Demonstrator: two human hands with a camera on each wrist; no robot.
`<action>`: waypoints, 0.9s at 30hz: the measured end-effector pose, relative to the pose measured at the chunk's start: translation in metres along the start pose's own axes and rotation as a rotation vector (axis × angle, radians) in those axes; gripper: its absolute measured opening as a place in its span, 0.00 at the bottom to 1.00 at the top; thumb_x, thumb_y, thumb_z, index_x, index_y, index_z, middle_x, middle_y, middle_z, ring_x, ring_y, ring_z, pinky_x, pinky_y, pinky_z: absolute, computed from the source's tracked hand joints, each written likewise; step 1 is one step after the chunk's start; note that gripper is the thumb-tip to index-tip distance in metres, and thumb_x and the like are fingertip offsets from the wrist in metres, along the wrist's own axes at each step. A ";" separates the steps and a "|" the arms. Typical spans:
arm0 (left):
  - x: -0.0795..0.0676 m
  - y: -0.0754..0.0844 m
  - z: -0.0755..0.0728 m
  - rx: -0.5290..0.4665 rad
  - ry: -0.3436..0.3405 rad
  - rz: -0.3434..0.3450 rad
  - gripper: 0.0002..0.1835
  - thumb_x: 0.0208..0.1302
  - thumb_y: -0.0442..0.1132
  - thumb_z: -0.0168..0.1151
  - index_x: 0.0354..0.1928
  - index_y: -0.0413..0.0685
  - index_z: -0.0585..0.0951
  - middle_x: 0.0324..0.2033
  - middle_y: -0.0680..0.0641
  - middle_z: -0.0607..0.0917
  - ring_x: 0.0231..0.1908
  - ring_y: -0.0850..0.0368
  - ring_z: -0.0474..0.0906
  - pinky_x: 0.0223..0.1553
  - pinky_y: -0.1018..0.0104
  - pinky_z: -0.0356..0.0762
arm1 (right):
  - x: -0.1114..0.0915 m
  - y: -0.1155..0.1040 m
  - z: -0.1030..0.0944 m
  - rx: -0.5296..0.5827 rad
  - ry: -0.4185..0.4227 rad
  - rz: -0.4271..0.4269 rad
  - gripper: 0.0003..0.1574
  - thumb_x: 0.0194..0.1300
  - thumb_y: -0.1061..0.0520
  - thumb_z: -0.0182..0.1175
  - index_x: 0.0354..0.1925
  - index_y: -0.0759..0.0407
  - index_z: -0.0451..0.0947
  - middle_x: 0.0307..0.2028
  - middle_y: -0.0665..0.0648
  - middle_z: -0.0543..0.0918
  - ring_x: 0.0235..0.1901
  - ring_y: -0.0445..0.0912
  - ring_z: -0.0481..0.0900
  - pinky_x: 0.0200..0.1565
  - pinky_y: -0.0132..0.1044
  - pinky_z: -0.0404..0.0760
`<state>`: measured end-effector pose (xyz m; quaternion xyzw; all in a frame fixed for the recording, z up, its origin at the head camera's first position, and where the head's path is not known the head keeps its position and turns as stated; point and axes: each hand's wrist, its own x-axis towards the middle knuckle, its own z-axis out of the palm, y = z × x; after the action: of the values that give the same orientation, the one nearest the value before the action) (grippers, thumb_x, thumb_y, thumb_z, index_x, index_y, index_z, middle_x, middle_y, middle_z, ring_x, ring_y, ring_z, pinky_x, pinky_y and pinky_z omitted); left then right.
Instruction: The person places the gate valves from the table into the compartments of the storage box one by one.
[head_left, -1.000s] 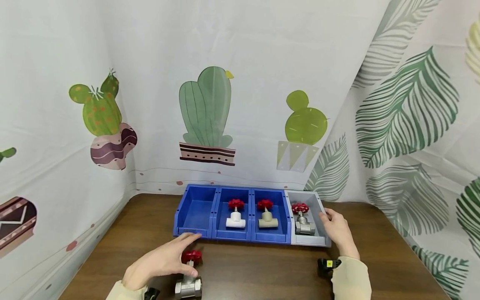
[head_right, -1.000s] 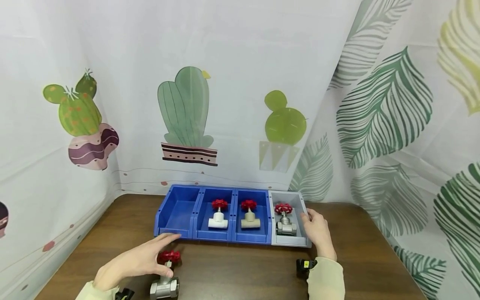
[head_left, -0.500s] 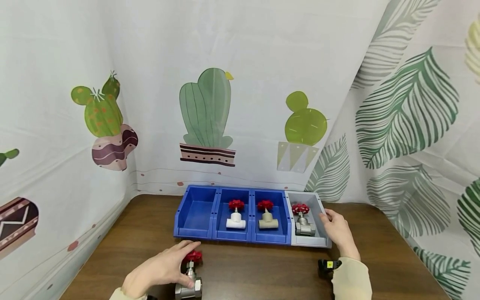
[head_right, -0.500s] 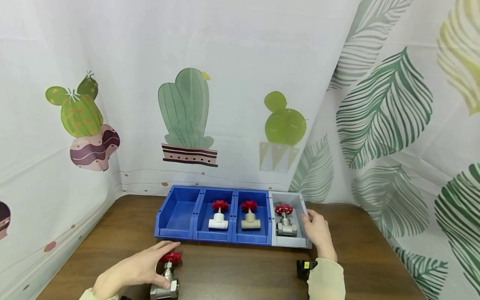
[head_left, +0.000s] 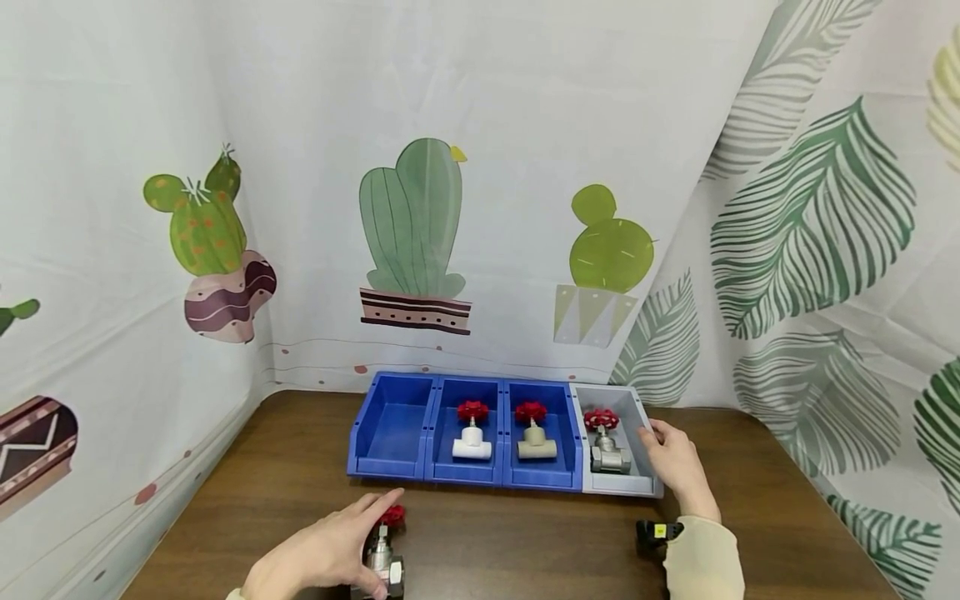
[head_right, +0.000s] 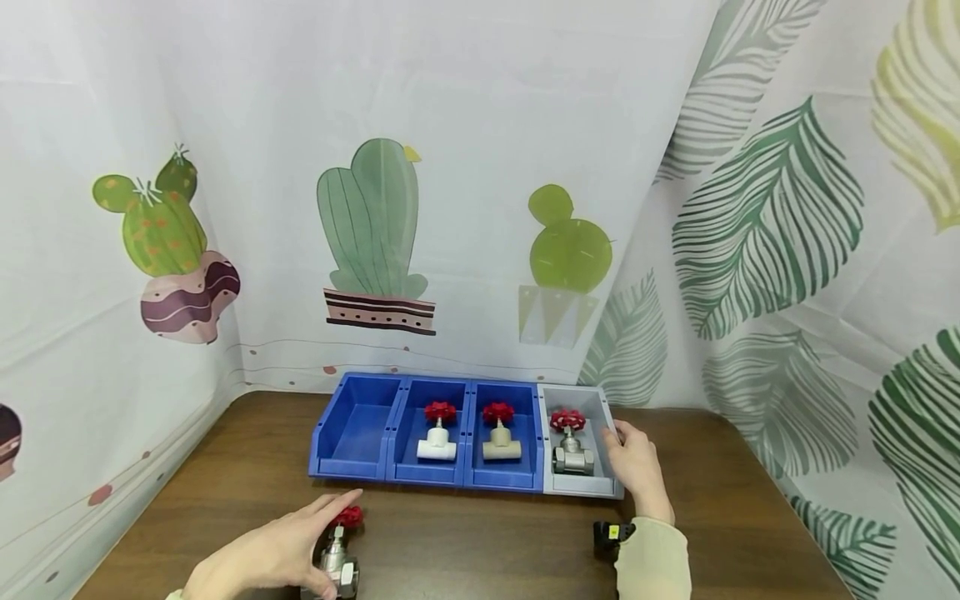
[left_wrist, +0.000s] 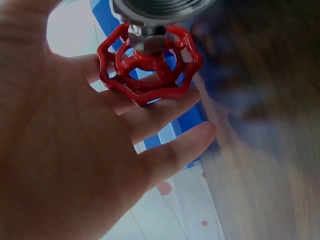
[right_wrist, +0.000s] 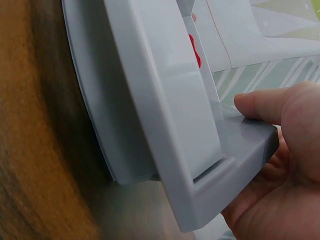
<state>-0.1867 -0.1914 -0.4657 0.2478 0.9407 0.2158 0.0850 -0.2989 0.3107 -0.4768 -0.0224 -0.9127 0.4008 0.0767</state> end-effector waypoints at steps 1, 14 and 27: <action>-0.001 0.001 0.001 0.005 0.004 -0.002 0.64 0.32 0.62 0.81 0.72 0.47 0.61 0.61 0.39 0.72 0.52 0.37 0.76 0.48 0.37 0.73 | 0.000 0.000 0.000 0.000 -0.002 0.000 0.28 0.76 0.54 0.50 0.62 0.75 0.67 0.51 0.72 0.80 0.50 0.63 0.77 0.49 0.58 0.73; -0.004 0.003 0.009 0.133 0.032 -0.013 0.65 0.31 0.58 0.83 0.74 0.54 0.57 0.52 0.48 0.73 0.44 0.45 0.77 0.45 0.45 0.77 | -0.002 -0.002 -0.001 -0.001 0.000 0.001 0.27 0.75 0.55 0.49 0.62 0.76 0.67 0.49 0.72 0.80 0.48 0.62 0.78 0.48 0.58 0.73; -0.001 0.007 0.014 0.162 0.036 0.006 0.61 0.32 0.58 0.83 0.71 0.53 0.61 0.51 0.49 0.72 0.48 0.47 0.75 0.52 0.39 0.71 | -0.002 -0.001 0.000 0.008 0.004 0.010 0.28 0.75 0.55 0.49 0.62 0.76 0.67 0.51 0.73 0.79 0.49 0.63 0.77 0.49 0.58 0.73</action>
<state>-0.1792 -0.1815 -0.4754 0.2529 0.9556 0.1437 0.0468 -0.2970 0.3096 -0.4761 -0.0274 -0.9107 0.4050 0.0766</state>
